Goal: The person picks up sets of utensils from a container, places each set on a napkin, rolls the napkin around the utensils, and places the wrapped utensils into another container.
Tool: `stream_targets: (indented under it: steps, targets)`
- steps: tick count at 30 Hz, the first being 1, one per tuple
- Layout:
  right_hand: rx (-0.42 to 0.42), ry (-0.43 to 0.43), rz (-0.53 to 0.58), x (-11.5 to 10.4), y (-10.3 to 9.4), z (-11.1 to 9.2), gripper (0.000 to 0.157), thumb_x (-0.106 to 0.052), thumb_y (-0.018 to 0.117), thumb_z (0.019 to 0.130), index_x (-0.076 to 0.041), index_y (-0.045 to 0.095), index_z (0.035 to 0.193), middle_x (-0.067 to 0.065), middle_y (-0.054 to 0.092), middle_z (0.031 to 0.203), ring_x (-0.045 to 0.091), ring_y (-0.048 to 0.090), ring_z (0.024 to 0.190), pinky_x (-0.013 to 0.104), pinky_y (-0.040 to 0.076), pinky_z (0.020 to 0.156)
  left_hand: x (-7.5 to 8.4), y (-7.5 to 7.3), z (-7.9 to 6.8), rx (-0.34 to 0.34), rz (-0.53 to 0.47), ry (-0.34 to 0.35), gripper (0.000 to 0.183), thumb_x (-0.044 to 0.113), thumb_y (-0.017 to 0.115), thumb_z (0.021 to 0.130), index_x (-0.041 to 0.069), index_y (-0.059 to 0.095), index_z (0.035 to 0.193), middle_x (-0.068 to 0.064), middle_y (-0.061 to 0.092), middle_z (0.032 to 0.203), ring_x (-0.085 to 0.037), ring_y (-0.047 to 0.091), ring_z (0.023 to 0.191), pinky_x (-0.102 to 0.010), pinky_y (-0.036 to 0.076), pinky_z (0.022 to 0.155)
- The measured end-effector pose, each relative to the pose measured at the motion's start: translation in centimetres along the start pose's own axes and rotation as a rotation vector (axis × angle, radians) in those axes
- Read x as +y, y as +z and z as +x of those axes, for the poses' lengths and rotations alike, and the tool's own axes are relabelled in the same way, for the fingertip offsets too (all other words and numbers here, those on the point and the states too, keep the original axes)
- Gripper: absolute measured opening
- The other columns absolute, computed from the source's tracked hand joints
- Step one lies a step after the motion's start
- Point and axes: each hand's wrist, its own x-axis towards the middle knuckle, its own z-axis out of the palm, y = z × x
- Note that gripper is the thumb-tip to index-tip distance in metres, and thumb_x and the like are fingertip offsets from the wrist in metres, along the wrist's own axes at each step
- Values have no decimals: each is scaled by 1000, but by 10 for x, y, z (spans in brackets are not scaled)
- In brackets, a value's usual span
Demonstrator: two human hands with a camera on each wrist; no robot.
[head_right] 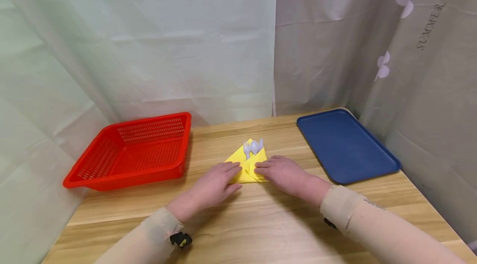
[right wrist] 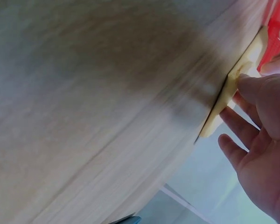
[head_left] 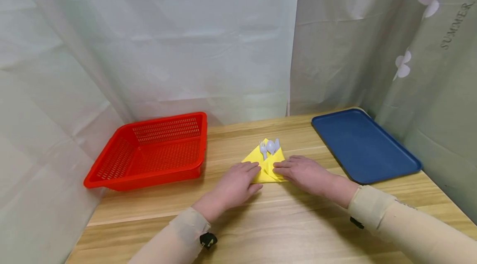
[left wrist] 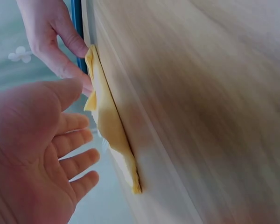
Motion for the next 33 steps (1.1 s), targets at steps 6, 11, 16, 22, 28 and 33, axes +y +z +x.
stream_targets:
  steps: [6,11,16,22,28,33]
  targets:
    - [2,13,15,-2,-1,0,36,-10,75,105,-8,75,141,7,73,144,26,70,131,52,54,112,-12,0,-4,72,-36,-105,54,36,73,108,1,66,149,-17,65,151,-36,60,141,-51,47,121]
    - [-7,23,31,-2,-1,-1,36,-10,73,106,-8,75,142,8,72,145,26,68,133,52,53,114,-20,2,-5,75,-44,-277,56,38,76,106,1,67,146,-19,69,140,-38,63,132,-52,52,114]
    - [-18,15,12,-1,-1,0,39,-5,74,104,-9,74,143,7,72,146,25,68,134,51,53,114,-22,3,-5,26,-67,-373,65,45,77,104,-1,64,148,-20,68,136,-37,63,125,-51,53,111]
    - [-25,13,9,-2,-1,0,40,-3,74,104,-9,74,144,8,71,147,25,68,135,50,52,115,-24,7,-2,20,-83,-413,72,51,78,101,-2,64,148,-20,66,133,-36,61,119,-51,54,105]
    - [-8,6,-3,-2,-1,-1,41,-2,75,102,-10,75,143,7,72,146,25,69,132,50,53,114,-24,9,2,28,-70,-422,74,51,81,98,-4,65,145,-21,65,129,-36,58,115,-51,53,103]
    - [12,-3,-11,-1,1,-1,41,-2,77,101,-10,76,141,7,73,144,25,70,130,49,54,113,-25,9,6,14,-55,-438,72,52,84,96,-4,68,139,-19,64,122,-35,57,111,-52,53,99]
